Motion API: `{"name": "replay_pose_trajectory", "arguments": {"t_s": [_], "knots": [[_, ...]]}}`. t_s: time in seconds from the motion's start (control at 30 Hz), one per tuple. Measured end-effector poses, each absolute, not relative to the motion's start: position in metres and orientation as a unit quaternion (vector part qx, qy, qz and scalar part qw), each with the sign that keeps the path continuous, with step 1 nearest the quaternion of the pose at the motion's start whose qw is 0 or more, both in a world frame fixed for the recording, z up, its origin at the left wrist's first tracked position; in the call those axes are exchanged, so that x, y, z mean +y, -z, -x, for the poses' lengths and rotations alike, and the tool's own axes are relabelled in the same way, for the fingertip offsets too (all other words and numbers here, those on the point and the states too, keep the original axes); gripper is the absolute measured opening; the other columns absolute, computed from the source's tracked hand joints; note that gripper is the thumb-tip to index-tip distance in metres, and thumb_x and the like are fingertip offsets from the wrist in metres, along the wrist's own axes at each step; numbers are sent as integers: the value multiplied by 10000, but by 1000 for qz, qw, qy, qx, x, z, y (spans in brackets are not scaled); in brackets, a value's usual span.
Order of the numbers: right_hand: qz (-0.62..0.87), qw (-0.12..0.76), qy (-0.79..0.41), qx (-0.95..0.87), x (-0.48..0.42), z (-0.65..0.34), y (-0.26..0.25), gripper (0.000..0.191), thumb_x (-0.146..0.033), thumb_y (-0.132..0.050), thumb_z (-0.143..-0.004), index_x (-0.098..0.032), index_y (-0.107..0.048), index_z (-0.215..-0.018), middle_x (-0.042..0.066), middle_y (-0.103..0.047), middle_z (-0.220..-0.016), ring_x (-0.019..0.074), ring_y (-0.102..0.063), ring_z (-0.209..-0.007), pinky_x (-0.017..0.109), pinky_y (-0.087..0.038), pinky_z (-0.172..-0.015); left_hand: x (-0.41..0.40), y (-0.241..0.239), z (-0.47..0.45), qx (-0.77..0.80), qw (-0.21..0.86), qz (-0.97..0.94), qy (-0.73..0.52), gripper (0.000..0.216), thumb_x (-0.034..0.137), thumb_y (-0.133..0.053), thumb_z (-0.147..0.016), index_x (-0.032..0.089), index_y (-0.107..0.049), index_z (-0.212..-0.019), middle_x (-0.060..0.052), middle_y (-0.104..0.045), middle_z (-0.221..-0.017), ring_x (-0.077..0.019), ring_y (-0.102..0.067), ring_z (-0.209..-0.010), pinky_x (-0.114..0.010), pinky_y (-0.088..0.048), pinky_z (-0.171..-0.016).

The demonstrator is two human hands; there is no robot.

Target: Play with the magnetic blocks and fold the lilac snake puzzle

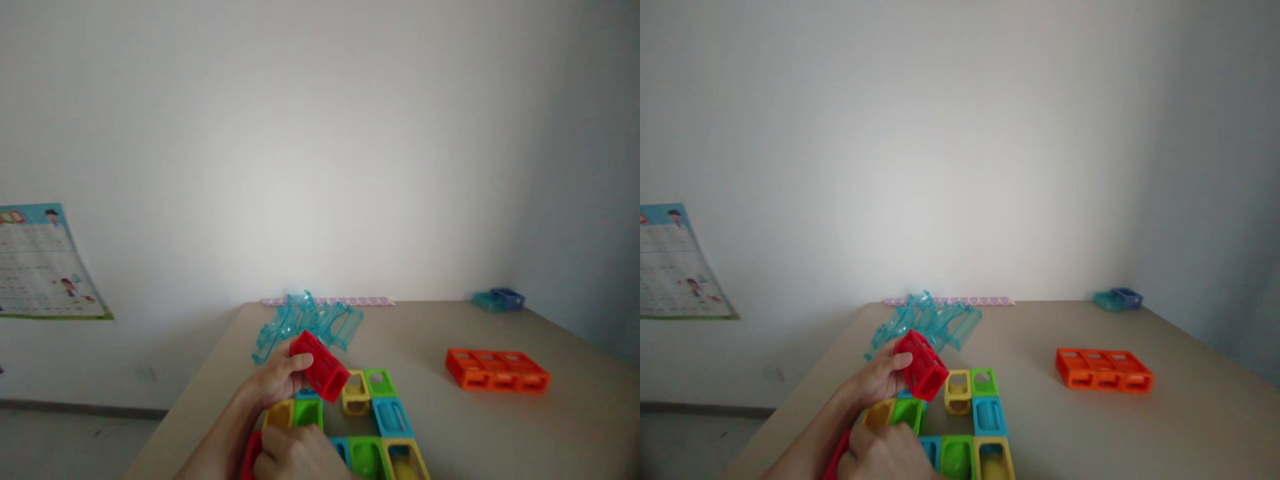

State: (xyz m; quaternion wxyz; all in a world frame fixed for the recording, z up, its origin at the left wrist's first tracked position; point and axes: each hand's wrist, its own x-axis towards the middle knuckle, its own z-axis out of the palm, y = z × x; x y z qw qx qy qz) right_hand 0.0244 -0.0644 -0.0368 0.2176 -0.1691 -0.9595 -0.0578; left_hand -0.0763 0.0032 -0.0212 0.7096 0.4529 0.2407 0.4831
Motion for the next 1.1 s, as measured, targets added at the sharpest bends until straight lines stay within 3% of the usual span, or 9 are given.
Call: {"name": "replay_pose_trajectory", "arguments": {"t_s": [0.13,0.2,0.27,0.4,0.53,0.8,0.97,1.1], "knots": [[134,310,45,-940,-72,-33,18,339,-427,-535,-853,-190,-561,-612,-10,-534,-572,107,-354,-404,257,-137,-333,5,17,77,234,685,-438,-533,198,204,-706,-739,146,-615,-905,-52,-710,-798,-189,-688,-739,-330,-558,-737],[143,370,4,-918,-73,-46,-8,326,-381,-532,-853,-188,-522,-591,-4,-520,-579,108,-388,-448,247,-236,-389,8,11,79,230,657,-416,-585,186,234,-696,-756,156,-623,-908,-34,-711,-755,-175,-687,-697,-295,-560,-691],[240,422,-67,-872,-67,-65,-39,231,-250,-500,-873,-176,-517,-655,28,-566,-710,129,-509,-626,233,-363,-550,11,4,80,228,636,-393,-624,214,294,-704,-751,145,-633,-888,-27,-701,-685,-163,-667,-598,-265,-553,-595],[349,486,-94,-796,-31,-101,-81,283,-221,-493,-896,-177,-481,-617,-2,-510,-628,122,-470,-595,237,-319,-546,16,-6,82,199,587,-349,-703,296,252,-723,-731,116,-650,-983,-97,-737,-904,-205,-698,-777,-293,-577,-700],[365,449,-100,-809,4,-116,-83,170,-147,-578,-821,-165,-560,-654,-3,-562,-656,119,-495,-598,236,-331,-563,17,-7,79,174,574,-352,-718,322,186,-717,-729,133,-651,-1039,-112,-717,-1049,-234,-686,-924,-370,-567,-827],[335,423,-122,-833,12,-114,-73,97,-160,-629,-794,-168,-615,-699,15,-589,-745,136,-545,-678,243,-394,-618,17,-3,80,170,556,-396,-711,325,167,-714,-740,188,-637,-1055,-72,-730,-1007,-225,-684,-932,-378,-561,-843],[407,443,-186,-777,25,-115,-66,260,-367,-657,-792,-170,-591,-635,18,-556,-771,159,-572,-712,271,-448,-637,15,-5,78,171,534,-398,-726,424,115,-739,-700,240,-615,-1086,-31,-730,-993,-211,-675,-966,-352,-553,-857],[366,469,-174,-785,33,-117,-55,224,-313,-673,-782,-171,-572,-642,40,-511,-898,157,-575,-757,289,-500,-673,14,-4,77,191,533,-395,-724,416,125,-756,-685,240,-613,-1058,-24,-734,-977,-208,-682,-946,-369,-554,-856]]}}
